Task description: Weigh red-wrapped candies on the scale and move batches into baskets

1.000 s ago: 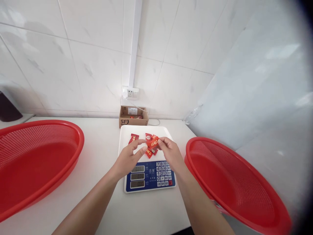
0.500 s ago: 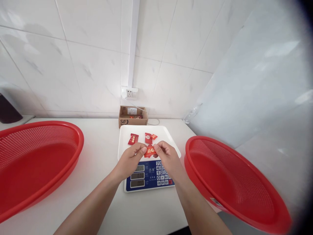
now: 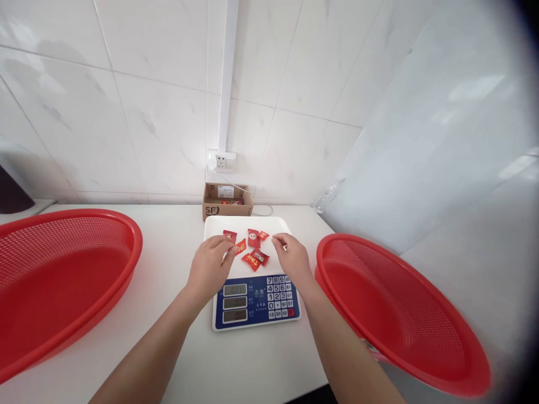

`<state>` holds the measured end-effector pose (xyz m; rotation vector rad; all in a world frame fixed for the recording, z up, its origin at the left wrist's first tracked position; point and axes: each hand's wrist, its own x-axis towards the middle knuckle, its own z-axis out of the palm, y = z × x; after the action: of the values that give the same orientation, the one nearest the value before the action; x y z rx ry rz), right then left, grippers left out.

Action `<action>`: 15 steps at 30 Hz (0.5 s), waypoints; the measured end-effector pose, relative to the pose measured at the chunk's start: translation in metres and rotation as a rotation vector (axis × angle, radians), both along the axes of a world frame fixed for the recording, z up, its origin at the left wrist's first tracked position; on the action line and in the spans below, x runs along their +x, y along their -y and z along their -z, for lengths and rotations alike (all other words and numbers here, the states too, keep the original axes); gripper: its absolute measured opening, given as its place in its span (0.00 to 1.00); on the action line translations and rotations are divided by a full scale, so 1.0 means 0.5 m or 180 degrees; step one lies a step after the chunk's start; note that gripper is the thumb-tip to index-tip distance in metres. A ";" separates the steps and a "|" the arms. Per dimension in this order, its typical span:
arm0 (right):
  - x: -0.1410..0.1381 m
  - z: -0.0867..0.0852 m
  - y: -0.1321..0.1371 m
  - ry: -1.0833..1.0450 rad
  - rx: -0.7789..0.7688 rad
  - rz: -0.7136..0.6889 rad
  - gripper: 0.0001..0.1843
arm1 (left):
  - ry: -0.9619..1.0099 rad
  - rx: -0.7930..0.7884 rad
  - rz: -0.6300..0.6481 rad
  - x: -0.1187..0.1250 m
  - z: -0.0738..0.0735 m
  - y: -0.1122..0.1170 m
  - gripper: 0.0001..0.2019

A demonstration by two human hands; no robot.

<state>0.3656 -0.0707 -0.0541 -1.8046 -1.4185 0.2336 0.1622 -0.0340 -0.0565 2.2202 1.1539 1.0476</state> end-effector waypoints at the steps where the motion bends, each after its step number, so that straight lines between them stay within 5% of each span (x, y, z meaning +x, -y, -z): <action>1: 0.007 0.006 -0.013 0.0103 -0.0015 -0.0036 0.12 | -0.0061 0.0075 -0.0056 -0.002 0.006 -0.007 0.11; 9: 0.007 0.031 -0.079 0.0366 -0.0202 -0.0164 0.04 | -0.0382 0.0231 0.0082 0.009 0.029 -0.016 0.07; 15: 0.003 0.020 -0.052 -0.0377 -0.0006 -0.0121 0.07 | -0.0295 0.0104 0.0273 0.013 0.026 -0.007 0.10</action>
<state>0.3671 -0.0448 -0.0641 -1.7371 -1.3704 0.3557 0.1688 -0.0303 -0.0696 2.3438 1.0759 0.9442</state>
